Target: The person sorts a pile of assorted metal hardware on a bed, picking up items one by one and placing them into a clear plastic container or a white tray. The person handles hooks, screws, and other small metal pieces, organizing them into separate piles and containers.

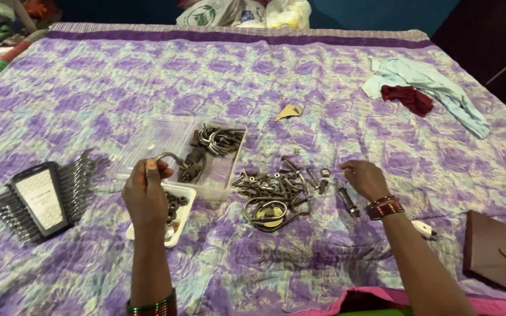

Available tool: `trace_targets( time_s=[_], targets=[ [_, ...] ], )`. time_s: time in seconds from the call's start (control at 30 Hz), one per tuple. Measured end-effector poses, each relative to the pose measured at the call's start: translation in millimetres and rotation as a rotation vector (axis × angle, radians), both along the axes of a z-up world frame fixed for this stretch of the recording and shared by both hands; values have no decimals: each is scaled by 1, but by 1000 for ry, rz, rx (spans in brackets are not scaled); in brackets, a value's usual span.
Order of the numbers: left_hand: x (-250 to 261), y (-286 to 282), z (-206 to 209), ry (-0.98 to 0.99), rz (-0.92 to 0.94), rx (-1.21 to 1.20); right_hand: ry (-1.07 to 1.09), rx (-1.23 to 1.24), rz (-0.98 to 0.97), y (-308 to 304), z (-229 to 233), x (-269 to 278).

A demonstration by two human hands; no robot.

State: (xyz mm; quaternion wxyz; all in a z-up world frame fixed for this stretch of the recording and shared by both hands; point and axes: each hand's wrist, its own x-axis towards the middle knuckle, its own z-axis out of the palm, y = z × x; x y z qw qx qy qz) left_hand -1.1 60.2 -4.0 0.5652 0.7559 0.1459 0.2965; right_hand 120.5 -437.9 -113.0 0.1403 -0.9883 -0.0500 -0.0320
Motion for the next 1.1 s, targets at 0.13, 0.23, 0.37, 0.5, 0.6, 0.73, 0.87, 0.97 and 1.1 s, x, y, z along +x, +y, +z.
trace_targets(
  time_s=[0.13, 0.23, 0.37, 0.5, 0.6, 0.73, 0.87, 0.97, 1.1],
  targets=[
    [2, 4, -4, 23, 11, 28, -113, 81, 141, 5, -22, 3],
    [1, 6, -8, 5, -3, 5, -126, 9, 135, 23, -33, 1],
    [3, 12, -11, -12, -7, -33, -218, -51, 205, 34, -40, 2],
    [4, 24, -17, -73, -25, -149, -241, 1, 126, 40, -38, 6],
    [1, 32, -19, -125, -16, -263, -322, 24, 87, 55, -17, -2],
    [-1, 36, -11, -129, 4, -255, 98, 165, 94, 106, 29, -18],
    [-4, 32, -6, -87, 25, -249, 98, 217, 452, 190, 55, -40],
    [-1, 31, -8, -111, 13, -285, 310, 308, 444, 260, 75, -54],
    [1, 31, -10, -123, 10, -282, 348, 506, 546, 324, 89, -68]
  ],
)
